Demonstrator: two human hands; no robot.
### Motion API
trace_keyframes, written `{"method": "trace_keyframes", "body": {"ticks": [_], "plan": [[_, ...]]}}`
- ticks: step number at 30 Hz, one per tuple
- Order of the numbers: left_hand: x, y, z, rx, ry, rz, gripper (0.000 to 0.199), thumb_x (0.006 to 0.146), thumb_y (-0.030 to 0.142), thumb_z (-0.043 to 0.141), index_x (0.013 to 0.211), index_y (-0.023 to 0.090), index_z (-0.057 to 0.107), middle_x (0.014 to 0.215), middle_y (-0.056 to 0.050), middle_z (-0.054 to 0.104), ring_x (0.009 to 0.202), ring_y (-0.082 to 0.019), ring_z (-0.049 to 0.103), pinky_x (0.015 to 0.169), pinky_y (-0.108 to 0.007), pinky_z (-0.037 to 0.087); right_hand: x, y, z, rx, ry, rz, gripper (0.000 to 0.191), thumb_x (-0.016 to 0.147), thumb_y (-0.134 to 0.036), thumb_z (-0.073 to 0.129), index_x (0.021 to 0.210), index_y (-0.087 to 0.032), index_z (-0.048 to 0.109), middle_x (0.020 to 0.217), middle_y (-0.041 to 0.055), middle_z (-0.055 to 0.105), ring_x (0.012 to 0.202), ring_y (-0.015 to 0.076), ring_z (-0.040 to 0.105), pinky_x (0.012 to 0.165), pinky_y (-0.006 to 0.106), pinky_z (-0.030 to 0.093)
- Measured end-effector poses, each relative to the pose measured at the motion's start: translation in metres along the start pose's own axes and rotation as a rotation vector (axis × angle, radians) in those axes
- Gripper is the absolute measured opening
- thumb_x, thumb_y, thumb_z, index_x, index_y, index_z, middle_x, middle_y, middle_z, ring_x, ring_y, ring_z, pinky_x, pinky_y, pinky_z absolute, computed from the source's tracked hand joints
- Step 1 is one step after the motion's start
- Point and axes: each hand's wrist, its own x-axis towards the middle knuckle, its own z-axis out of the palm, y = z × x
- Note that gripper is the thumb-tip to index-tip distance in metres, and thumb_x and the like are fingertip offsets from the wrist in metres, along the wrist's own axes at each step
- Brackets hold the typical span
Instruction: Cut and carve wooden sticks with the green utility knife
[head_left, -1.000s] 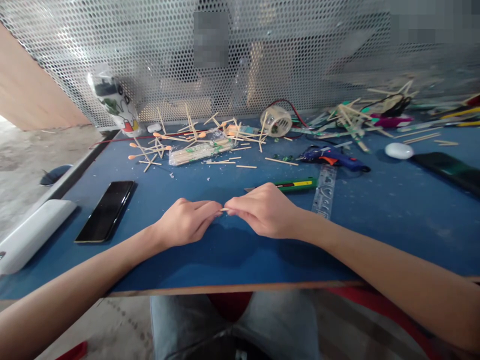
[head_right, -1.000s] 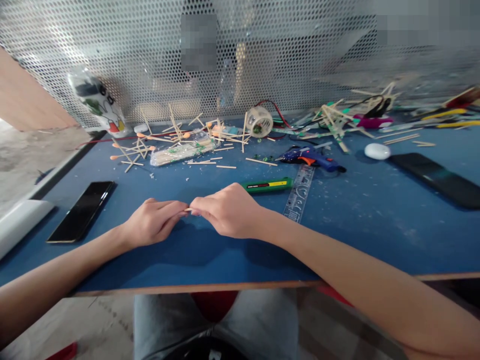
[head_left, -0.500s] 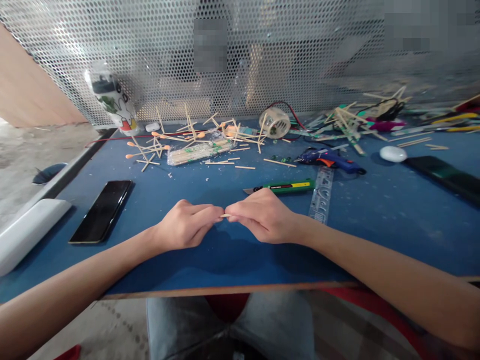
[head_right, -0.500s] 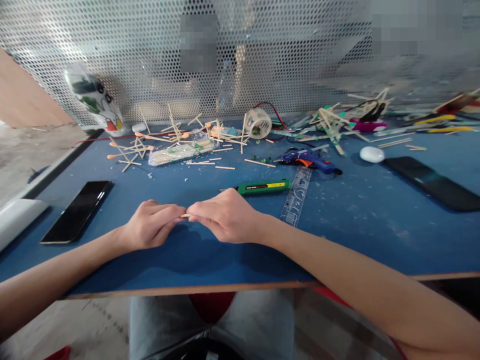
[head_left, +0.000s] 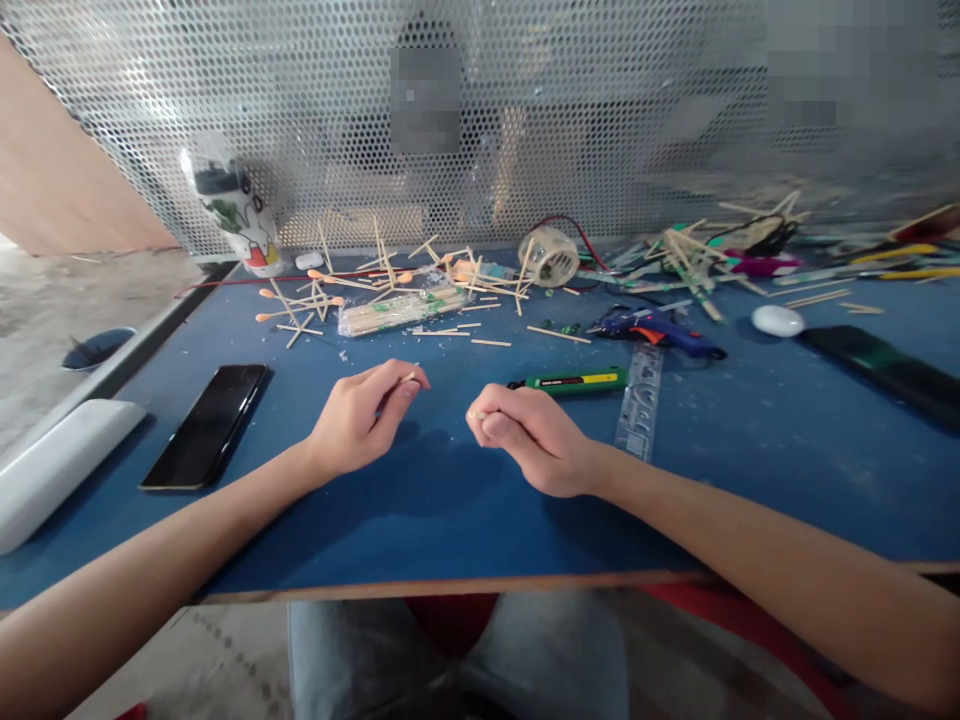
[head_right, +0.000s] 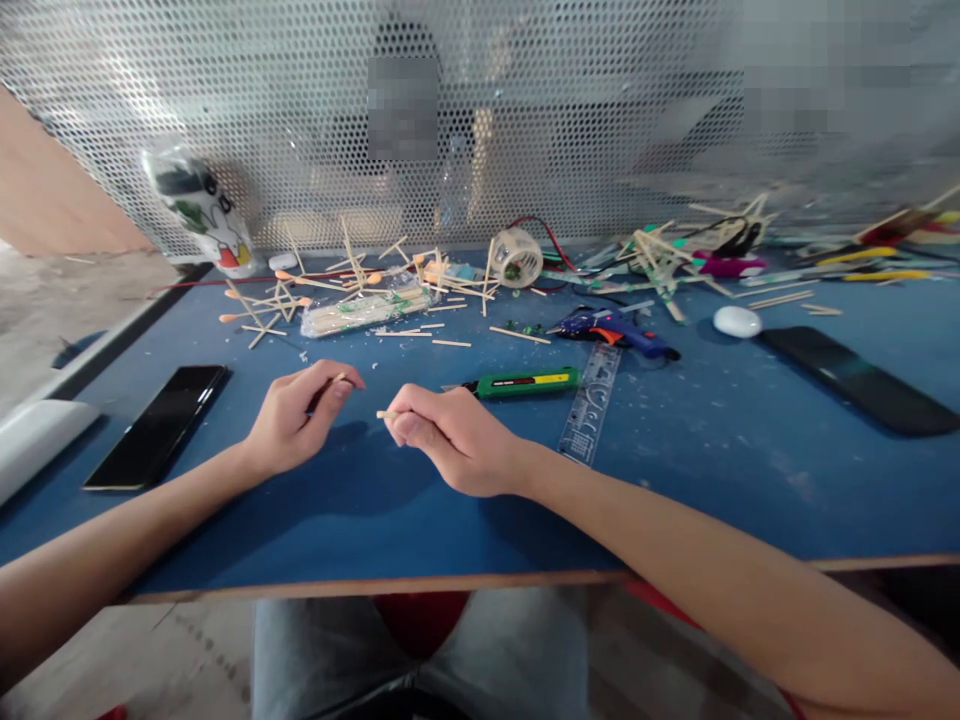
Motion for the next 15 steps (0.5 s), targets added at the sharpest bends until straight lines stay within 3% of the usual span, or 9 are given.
{"method": "trace_keyframes", "body": {"ticks": [6,9,12,15], "plan": [[0.006,-0.009,0.006,0.089,-0.054,-0.143,0.029,0.107,0.027,0.042,0.125,0.023,0.064,0.099,-0.002,0.069,0.079,-0.013,0.064,0.079,-0.026,0.050,-0.003,0.000,0.002,0.211,-0.061,0.074,0.025,0.108,-0.035,0.038,0.089,-0.021,0.045,0.070,-0.0054,0.042,0.058,0.0074,0.032,0.057,0.025,0.030],[0.010,-0.012,0.007,0.087,0.032,-0.179,0.030,0.103,0.025,0.050,0.132,0.022,0.060,0.119,-0.007,0.066,0.105,-0.019,0.065,0.097,-0.034,0.051,-0.003,0.001,0.003,0.241,-0.079,0.085,0.024,0.108,-0.035,0.037,0.090,-0.021,0.045,0.071,-0.0054,0.044,0.058,0.0073,0.033,0.058,0.025,0.030],[0.011,-0.008,0.003,-0.029,0.175,-0.080,0.019,0.100,0.021,0.057,0.116,0.018,0.066,0.117,-0.007,0.067,0.115,-0.020,0.062,0.104,-0.036,0.049,-0.004,0.002,0.004,0.250,-0.086,0.110,0.023,0.109,-0.035,0.036,0.093,-0.021,0.045,0.072,-0.0054,0.045,0.060,0.0077,0.037,0.060,0.025,0.033],[0.008,0.005,-0.001,-0.231,0.140,0.086,0.013,0.098,0.020,0.064,0.110,0.018,0.069,0.104,-0.005,0.070,0.100,-0.016,0.065,0.093,-0.032,0.052,-0.004,0.002,0.005,0.214,-0.122,0.157,0.022,0.109,-0.037,0.036,0.096,-0.021,0.046,0.076,-0.0045,0.048,0.065,0.0087,0.040,0.064,0.026,0.036]]}}
